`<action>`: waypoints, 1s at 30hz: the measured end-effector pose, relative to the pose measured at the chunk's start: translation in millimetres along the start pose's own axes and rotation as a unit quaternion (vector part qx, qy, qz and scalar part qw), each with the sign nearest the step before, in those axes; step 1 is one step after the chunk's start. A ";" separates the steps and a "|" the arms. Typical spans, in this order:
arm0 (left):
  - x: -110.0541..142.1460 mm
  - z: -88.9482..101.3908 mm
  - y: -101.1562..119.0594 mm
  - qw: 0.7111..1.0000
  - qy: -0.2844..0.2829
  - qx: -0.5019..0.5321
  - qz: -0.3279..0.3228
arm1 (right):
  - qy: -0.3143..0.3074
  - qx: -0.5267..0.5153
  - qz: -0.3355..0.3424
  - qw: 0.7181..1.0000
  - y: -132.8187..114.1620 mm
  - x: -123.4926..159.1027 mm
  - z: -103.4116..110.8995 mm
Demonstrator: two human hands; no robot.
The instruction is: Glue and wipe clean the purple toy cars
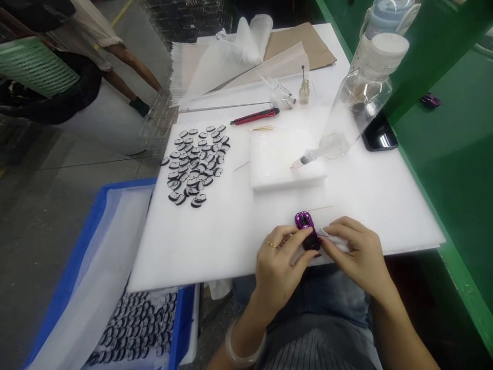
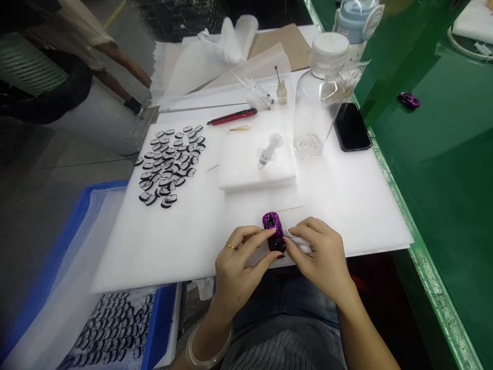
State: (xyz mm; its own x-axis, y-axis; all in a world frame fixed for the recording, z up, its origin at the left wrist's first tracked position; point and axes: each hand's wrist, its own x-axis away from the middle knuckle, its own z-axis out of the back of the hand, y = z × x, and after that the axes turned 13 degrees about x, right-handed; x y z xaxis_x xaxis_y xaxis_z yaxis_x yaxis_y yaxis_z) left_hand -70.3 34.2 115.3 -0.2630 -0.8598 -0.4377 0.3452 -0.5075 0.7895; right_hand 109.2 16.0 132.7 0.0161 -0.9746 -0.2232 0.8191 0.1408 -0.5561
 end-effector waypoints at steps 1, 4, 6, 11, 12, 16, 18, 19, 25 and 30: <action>-0.8 0.9 0.7 1.000 -0.003 0.007 0.010 | -0.005 0.001 -0.001 1.000 -0.4 0.1 0.4; -2.4 2.3 1.5 0.999 -0.007 0.023 0.037 | -0.002 0.009 -0.002 1.000 -1.3 0.4 0.8; -2.6 2.1 0.8 0.999 -0.007 0.023 0.042 | -0.002 0.015 -0.002 1.000 -1.5 0.3 0.3; -2.9 1.7 -1.0 0.998 -0.019 0.021 0.052 | -0.004 0.019 -0.003 1.000 -0.8 -0.5 -2.3; -3.4 2.1 -1.0 0.998 -0.023 0.022 0.057 | -0.005 0.019 -0.003 1.000 -0.5 -0.6 -2.8; -5.5 3.9 -0.5 0.996 -0.030 0.024 0.079 | -0.012 0.023 -0.005 1.000 -0.7 -0.9 -2.4; -6.4 3.9 0.2 0.996 -0.031 0.027 0.083 | -0.015 0.025 -0.006 1.000 -2.1 -1.3 -1.0; -6.8 3.6 0.7 0.995 -0.031 0.029 0.085 | -0.020 0.025 -0.007 0.999 -3.0 -1.6 -0.3; -15.8 7.7 0.2 0.994 -0.059 0.000 0.088 | -0.037 0.056 0.006 0.998 -6.2 -3.4 0.7; -29.6 23.7 -6.6 0.974 -0.219 0.008 0.056 | -0.053 0.023 0.010 0.998 -2.3 -3.6 3.3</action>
State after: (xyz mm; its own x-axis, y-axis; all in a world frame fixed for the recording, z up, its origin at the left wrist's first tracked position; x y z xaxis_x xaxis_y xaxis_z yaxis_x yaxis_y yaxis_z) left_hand -86.1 64.4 133.2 -0.5853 -0.8010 -0.1259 0.3802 -0.4083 0.8299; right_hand 109.1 18.6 137.4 0.0922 -0.9850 -0.1459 0.8433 0.1551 -0.5146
